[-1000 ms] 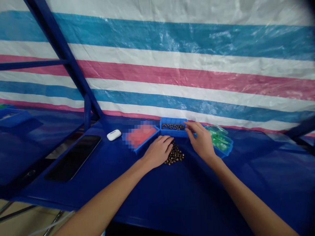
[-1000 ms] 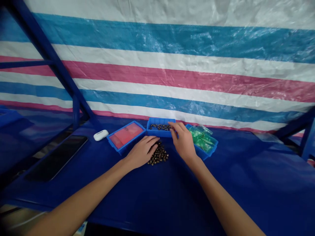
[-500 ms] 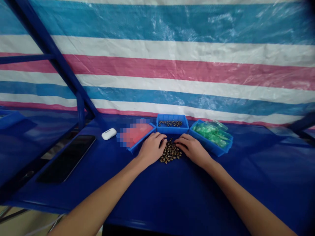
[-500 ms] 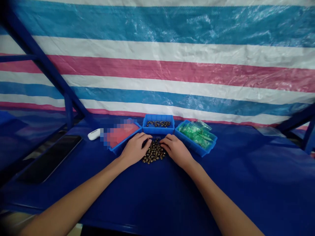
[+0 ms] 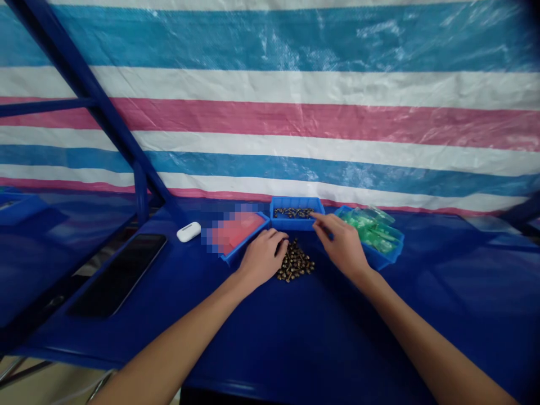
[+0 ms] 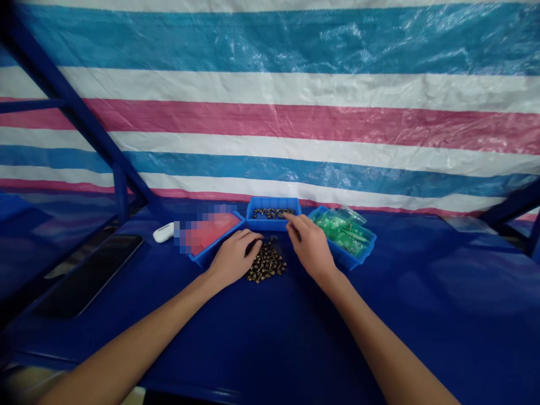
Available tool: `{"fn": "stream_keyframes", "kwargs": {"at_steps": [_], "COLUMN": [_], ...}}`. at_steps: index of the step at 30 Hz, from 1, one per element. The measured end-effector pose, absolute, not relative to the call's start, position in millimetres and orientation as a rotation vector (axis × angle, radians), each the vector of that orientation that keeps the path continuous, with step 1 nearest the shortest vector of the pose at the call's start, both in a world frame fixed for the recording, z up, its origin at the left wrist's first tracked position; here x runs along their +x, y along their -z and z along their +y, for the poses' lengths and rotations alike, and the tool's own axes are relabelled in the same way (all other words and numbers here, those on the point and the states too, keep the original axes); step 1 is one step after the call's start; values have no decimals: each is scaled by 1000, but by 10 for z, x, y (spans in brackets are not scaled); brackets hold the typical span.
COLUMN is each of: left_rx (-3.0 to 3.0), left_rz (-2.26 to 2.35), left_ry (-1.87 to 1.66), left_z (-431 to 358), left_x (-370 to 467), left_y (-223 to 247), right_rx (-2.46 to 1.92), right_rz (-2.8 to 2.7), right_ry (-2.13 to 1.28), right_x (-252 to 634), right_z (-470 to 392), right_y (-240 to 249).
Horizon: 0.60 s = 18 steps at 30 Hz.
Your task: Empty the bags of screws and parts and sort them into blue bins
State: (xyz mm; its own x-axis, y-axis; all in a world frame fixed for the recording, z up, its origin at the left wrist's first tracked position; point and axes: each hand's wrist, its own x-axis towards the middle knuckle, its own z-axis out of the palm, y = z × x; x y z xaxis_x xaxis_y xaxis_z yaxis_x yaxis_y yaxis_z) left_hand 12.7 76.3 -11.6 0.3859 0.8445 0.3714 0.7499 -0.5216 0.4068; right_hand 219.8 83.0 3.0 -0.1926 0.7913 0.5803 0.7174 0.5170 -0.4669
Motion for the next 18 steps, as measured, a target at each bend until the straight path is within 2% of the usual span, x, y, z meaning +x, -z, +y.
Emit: {"fn": "stream_keyframes", "kwargs": {"at_steps": [8, 13, 18], "left_rx": [2434, 2422, 2383], "left_rz": [1388, 1395, 1416], "left_ry": [-857, -877, -914], "left_z": [784, 781, 770], "left_x": [109, 114, 119], "left_y": [146, 141, 104], "right_rx": [-1242, -1274, -1244], "right_rz": [-2387, -2337, -2171], "right_ry": [-126, -193, -403], "right_x": [2114, 2142, 2197], "right_z": [770, 785, 637], "right_y": [160, 108, 105]}}
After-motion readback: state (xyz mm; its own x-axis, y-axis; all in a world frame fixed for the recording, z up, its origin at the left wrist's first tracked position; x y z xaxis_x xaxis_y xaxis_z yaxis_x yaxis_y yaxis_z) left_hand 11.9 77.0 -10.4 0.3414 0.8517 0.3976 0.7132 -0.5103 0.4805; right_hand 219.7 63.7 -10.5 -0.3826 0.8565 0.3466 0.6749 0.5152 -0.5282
